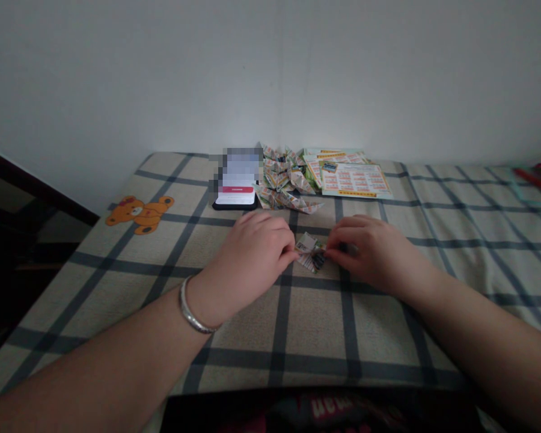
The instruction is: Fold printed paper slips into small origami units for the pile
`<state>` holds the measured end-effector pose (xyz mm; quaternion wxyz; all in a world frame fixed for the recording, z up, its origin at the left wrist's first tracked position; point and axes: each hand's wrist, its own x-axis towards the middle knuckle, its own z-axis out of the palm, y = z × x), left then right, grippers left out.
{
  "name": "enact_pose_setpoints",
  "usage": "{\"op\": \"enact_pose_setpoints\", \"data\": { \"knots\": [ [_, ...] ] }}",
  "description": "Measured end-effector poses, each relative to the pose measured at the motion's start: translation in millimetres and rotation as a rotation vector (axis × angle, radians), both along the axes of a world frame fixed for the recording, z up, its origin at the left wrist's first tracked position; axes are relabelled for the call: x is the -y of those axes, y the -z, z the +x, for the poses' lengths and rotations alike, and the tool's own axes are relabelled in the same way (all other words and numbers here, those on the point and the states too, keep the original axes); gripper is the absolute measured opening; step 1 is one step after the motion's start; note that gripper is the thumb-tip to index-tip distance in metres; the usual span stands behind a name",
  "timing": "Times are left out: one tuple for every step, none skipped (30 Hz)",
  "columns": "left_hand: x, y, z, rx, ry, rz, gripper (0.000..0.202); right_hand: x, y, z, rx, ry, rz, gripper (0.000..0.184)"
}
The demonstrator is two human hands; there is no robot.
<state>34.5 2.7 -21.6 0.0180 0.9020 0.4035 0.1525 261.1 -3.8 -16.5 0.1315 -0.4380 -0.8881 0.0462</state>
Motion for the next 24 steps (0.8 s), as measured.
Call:
{"op": "enact_pose_setpoints", "data": {
  "knots": [
    [-0.6, 0.4, 0.0, 0.006, 0.005, -0.01, 0.012, -2.4, 1.8, 1.9, -0.041, -0.016, -0.015, 0.012],
    [-1.3, 1.0, -0.2, 0.012, 0.009, -0.021, 0.011, -4.8, 3.6, 3.8, -0.072, -0.027, -0.025, 0.012],
    [-2.1, 1.9, -0.4, 0.022, 0.014, -0.031, 0.01, -7.2, 5.2, 5.6, -0.091, -0.026, -0.033, 0.012],
    [-2.9, 2.8, -0.8, 0.034, 0.019, -0.042, 0.01, -9.3, 6.7, 7.1, -0.101, -0.027, -0.029, 0.012],
    [-3.7, 3.8, -1.1, 0.047, 0.023, -0.051, 0.01, -11.1, 7.9, 8.3, -0.103, -0.031, -0.028, 0.012],
    [-4.5, 4.7, -1.6, 0.061, 0.028, -0.059, 0.01, -12.5, 8.7, 9.2, -0.105, -0.033, -0.028, 0.011],
    [-5.1, 5.3, -1.9, 0.073, 0.035, -0.066, 0.011, -13.4, 9.4, 9.8, -0.108, -0.035, -0.031, 0.011],
    [-5.5, 5.7, -2.3, 0.084, 0.042, -0.071, 0.011, -14.0, 9.7, 10.3, -0.115, -0.036, -0.038, 0.011],
    [-5.8, 5.8, -2.6, 0.091, 0.051, -0.075, 0.011, -14.2, 9.9, 10.5, -0.123, -0.036, -0.048, 0.011],
    [-5.8, 5.6, -2.7, 0.096, 0.059, -0.077, 0.011, -14.2, 9.8, 10.6, -0.132, -0.035, -0.057, 0.012],
    [-5.8, 5.2, -2.8, 0.099, 0.066, -0.078, 0.011, -13.9, 9.4, 10.5, -0.139, -0.035, -0.064, 0.012],
    [-5.6, 4.8, -2.8, 0.099, 0.071, -0.079, 0.011, -13.4, 8.7, 10.3, -0.144, -0.036, -0.066, 0.012],
    [-5.5, 4.5, -2.7, 0.1, 0.074, -0.078, 0.011, -12.7, 7.6, 9.8, -0.143, -0.04, -0.061, 0.013],
    [-5.4, 4.4, -2.5, 0.103, 0.079, -0.077, 0.011, -11.8, 6.3, 9.2, -0.14, -0.047, -0.051, 0.013],
    [-5.5, 4.5, -2.3, 0.112, 0.087, -0.077, 0.011, -10.8, 4.6, 8.4, -0.135, -0.057, -0.037, 0.014],
    [-5.8, 4.9, -2.0, 0.125, 0.099, -0.078, 0.012, -9.8, 2.8, 7.6, -0.134, -0.07, -0.023, 0.014],
    [-6.3, 5.6, -1.8, 0.143, 0.117, -0.075, 0.013, -8.7, 1.0, 6.7, -0.141, -0.088, -0.012, 0.013],
    [-6.9, 6.4, -1.6, 0.161, 0.139, -0.069, 0.013, -7.6, -0.7, 6.0, -0.152, -0.105, -0.006, 0.012],
    [-7.7, 7.3, -1.5, 0.175, 0.159, -0.061, 0.014, -6.6, -2.2, 5.4, -0.164, -0.119, -0.007, 0.011],
    [-8.5, 8.2, -1.4, 0.183, 0.175, -0.053, 0.014, -5.6, -3.4, 5.0, -0.175, -0.128, -0.015, 0.011],
    [-9.3, 8.9, -1.3, 0.186, 0.189, -0.045, 0.014, -4.8, -4.2, 4.8, -0.178, -0.132, -0.026, 0.01],
    [-10.0, 9.4, -1.4, 0.186, 0.198, -0.039, 0.014, -4.0, -4.7, 4.8, -0.174, -0.131, -0.038, 0.011],
    [-10.4, 9.7, -1.4, 0.186, 0.206, -0.036, 0.014, -3.4, -4.8, 4.9, -0.165, -0.122, -0.049, 0.012],
    [-10.7, 9.7, -1.5, 0.185, 0.216, -0.038, 0.014, -2.9, -4.7, 5.1, -0.16, -0.111, -0.06, 0.012]
  ]
}}
